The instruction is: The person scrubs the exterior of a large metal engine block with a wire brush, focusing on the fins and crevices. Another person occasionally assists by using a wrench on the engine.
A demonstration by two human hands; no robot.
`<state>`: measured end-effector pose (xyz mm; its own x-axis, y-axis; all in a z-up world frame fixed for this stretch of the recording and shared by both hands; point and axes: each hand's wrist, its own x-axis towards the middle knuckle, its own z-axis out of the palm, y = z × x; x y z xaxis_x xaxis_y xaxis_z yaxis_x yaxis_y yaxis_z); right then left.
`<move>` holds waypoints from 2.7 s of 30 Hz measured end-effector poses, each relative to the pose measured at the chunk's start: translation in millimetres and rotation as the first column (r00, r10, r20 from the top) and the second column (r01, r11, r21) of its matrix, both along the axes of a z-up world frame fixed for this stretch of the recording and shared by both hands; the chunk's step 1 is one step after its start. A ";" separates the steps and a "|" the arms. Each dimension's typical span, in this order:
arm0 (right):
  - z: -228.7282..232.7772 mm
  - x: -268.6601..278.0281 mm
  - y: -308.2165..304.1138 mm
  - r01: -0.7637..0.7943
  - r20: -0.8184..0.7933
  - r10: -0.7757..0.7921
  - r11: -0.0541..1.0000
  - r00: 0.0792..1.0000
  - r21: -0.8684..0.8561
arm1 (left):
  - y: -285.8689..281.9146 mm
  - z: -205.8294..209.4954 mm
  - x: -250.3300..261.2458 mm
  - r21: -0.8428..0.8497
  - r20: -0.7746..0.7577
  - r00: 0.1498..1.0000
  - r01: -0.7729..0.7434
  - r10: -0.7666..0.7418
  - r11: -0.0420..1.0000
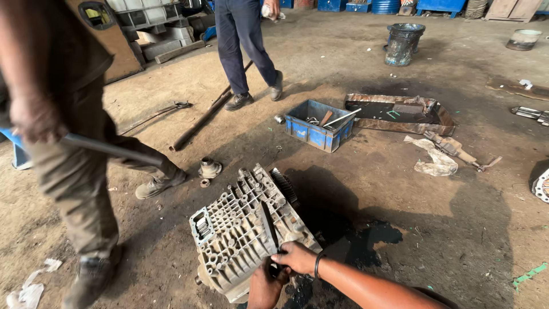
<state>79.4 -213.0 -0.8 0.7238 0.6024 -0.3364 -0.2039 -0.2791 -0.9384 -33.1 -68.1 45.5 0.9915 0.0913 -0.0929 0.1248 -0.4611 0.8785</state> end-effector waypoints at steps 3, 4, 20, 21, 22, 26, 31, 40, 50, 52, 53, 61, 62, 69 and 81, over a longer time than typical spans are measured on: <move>3.3 -1.0 -3.9 0.063 0.010 -0.063 0.997 0.998 0.051 | -1.4 27.1 -10.1 0.051 0.025 0.999 0.034 -0.035 0.998; 2.5 1.4 -5.1 0.097 -0.001 -0.098 0.992 0.995 0.085 | -1.2 36.9 -13.6 0.145 0.032 0.998 0.045 -0.051 0.988; 108.0 -16.9 -55.8 0.384 0.781 0.037 0.855 0.624 -0.348 | 13.5 41.3 -27.7 0.565 -0.209 0.924 0.381 -0.320 0.732; 110.4 -18.5 -55.6 0.388 0.763 0.053 0.837 0.644 -0.386 | 13.9 40.7 -29.6 0.560 -0.209 0.917 0.397 -0.340 0.727; 112.3 -20.5 -56.4 0.389 0.775 0.061 0.839 0.629 -0.381 | 14.2 39.9 -31.0 0.572 -0.235 0.909 0.416 -0.345 0.707; 119.3 -25.0 -56.2 0.369 0.788 0.081 0.851 0.610 -0.374 | 15.5 30.5 -34.4 0.641 -0.262 0.887 0.454 -0.379 0.619; 128.4 -30.5 -51.9 0.351 0.748 0.144 0.815 0.648 -0.461 | 10.0 13.0 -25.1 0.569 -0.441 0.836 0.542 -0.328 0.618; 112.3 -21.4 -52.6 0.304 0.767 0.255 0.809 0.589 -0.502 | 23.4 39.4 -26.2 0.520 -0.481 0.788 0.610 -0.385 0.598; 96.9 -18.5 -56.4 0.155 0.614 0.485 0.693 0.622 -0.704 | 114.6 -12.7 33.2 0.641 -0.165 0.982 0.038 0.089 0.766; 92.6 -20.2 -53.9 0.154 0.594 0.520 0.658 0.614 -0.737 | 126.6 -28.5 32.4 0.565 -0.177 0.964 -0.066 0.199 0.822; 90.2 -20.4 -53.6 0.165 0.588 0.541 0.635 0.601 -0.754 | 130.2 -34.1 31.8 0.526 -0.186 0.949 -0.122 0.254 0.842; 69.9 -10.2 -47.7 0.242 0.537 0.485 0.545 0.690 -0.803 | 121.3 -61.9 29.7 0.532 -0.258 0.938 -0.061 0.230 0.845; 71.0 -10.3 -46.7 0.260 0.528 0.483 0.516 0.698 -0.816 | 123.1 -66.0 32.4 0.530 -0.247 0.944 -0.058 0.219 0.846; 41.6 -17.7 -12.1 0.218 0.425 0.531 0.409 0.733 -0.886 | 139.7 -97.1 53.3 0.484 -0.261 0.962 0.061 0.077 0.873; -1.8 -14.0 37.9 0.110 0.359 0.563 0.427 0.745 -0.898 | 143.9 -117.9 63.6 0.436 -0.258 0.966 0.085 0.033 0.896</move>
